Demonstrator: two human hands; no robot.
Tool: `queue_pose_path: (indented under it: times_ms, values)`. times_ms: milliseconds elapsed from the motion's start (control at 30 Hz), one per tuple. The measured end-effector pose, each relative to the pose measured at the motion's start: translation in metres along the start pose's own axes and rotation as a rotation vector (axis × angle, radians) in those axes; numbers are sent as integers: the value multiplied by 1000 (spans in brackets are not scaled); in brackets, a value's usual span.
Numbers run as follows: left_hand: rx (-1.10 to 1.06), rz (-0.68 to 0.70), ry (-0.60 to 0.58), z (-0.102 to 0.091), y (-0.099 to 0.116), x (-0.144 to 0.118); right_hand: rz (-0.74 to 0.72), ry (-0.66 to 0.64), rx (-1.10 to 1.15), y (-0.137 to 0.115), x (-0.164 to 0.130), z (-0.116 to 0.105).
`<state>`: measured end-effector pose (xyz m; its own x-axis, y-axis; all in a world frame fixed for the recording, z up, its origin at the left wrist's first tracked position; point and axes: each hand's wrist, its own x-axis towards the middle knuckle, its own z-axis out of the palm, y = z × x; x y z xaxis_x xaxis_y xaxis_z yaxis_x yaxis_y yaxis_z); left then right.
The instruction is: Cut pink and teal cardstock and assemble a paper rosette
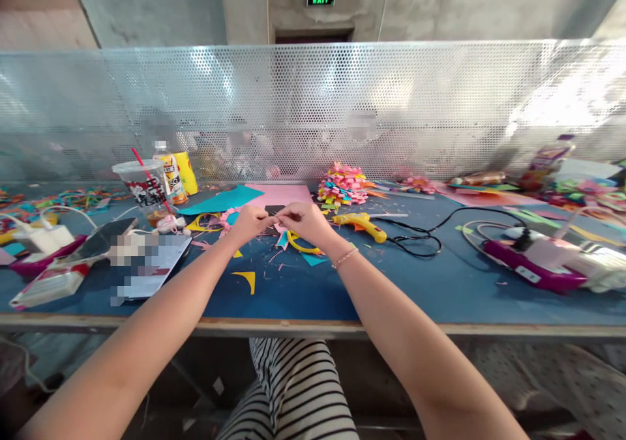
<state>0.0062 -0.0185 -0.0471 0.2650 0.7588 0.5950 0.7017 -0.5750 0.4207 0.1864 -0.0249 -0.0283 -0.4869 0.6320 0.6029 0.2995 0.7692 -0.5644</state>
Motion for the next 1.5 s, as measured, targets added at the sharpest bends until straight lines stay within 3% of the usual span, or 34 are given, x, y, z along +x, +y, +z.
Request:
queue_pose_path:
  times_ms: [700, 967, 1500]
  values:
    - [-18, -72, 27, -1, 6, 0, 10, 31, -120, 2, 1, -2]
    - [9, -81, -5, -1, 6, 0, 41, -70, 4, 11, 1, -5]
    - [106, -92, -13, -2, 11, -1, -122, -120, -304, 12, 2, -8]
